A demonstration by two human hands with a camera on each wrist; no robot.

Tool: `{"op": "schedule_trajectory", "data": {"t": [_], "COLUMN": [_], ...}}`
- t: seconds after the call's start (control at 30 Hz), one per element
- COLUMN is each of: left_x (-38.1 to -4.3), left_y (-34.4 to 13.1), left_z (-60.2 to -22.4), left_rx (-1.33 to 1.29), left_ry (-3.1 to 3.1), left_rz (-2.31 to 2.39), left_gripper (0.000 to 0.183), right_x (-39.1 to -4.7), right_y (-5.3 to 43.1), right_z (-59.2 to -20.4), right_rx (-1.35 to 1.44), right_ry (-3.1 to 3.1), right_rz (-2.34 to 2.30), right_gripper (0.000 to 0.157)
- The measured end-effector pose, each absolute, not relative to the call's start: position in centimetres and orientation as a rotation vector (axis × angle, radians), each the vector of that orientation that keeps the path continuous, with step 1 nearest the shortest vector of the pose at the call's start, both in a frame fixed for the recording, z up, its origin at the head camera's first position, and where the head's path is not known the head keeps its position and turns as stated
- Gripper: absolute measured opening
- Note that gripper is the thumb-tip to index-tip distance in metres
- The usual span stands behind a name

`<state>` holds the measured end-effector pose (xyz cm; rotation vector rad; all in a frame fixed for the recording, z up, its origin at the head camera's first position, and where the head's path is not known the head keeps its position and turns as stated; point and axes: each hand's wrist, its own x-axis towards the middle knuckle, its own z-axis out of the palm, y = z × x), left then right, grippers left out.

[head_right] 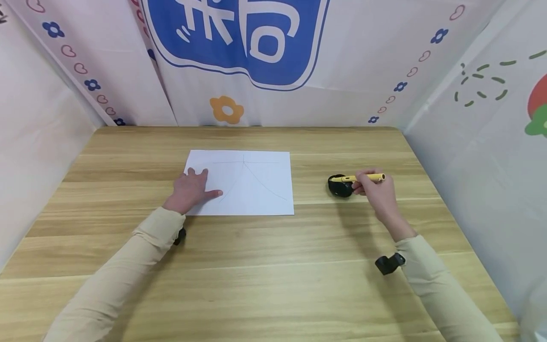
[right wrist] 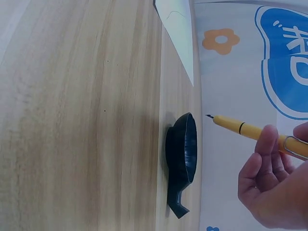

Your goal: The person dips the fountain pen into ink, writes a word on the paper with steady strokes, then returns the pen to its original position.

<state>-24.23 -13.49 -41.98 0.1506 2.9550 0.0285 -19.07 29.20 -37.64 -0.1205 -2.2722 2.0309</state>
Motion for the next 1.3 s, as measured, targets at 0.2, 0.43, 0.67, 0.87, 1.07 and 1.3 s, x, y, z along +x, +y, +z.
{"op": "schedule_trajectory", "data": {"t": [0.2,0.43,0.67,0.87,1.07,1.3], "left_x": [-24.2,-24.3,-24.3,-24.3,-24.3,-24.4], "left_y": [-13.5,-13.6,-13.6,-13.5,-13.5,-13.5], "left_z": [-42.0,-41.9,-41.9,-41.9,-42.0,-42.0], "left_rx": [0.157,0.161,0.159,0.16,0.162,0.156], "left_ry": [2.956,2.952,2.955,2.957,2.951,2.946], "left_rz": [0.006,-0.001,0.007,0.025,0.033,0.023], "left_gripper": [0.089,0.089,0.089,0.088,0.088,0.089], "right_x": [-19.0,-18.7,-18.4,-18.3,-18.2,-17.9], "right_y": [29.5,30.0,30.3,30.5,30.8,31.3], "right_z": [-37.5,-37.8,-38.1,-38.1,-38.1,-38.1], "right_rx": [-0.148,-0.162,-0.201,-0.285,-0.329,-0.374], "right_ry": [-2.234,-2.064,-1.981,-1.963,-1.949,-2.003], "right_rz": [2.068,2.157,2.197,2.208,2.202,2.177], "right_gripper": [0.001,0.004,0.006,0.004,0.006,0.01]}}
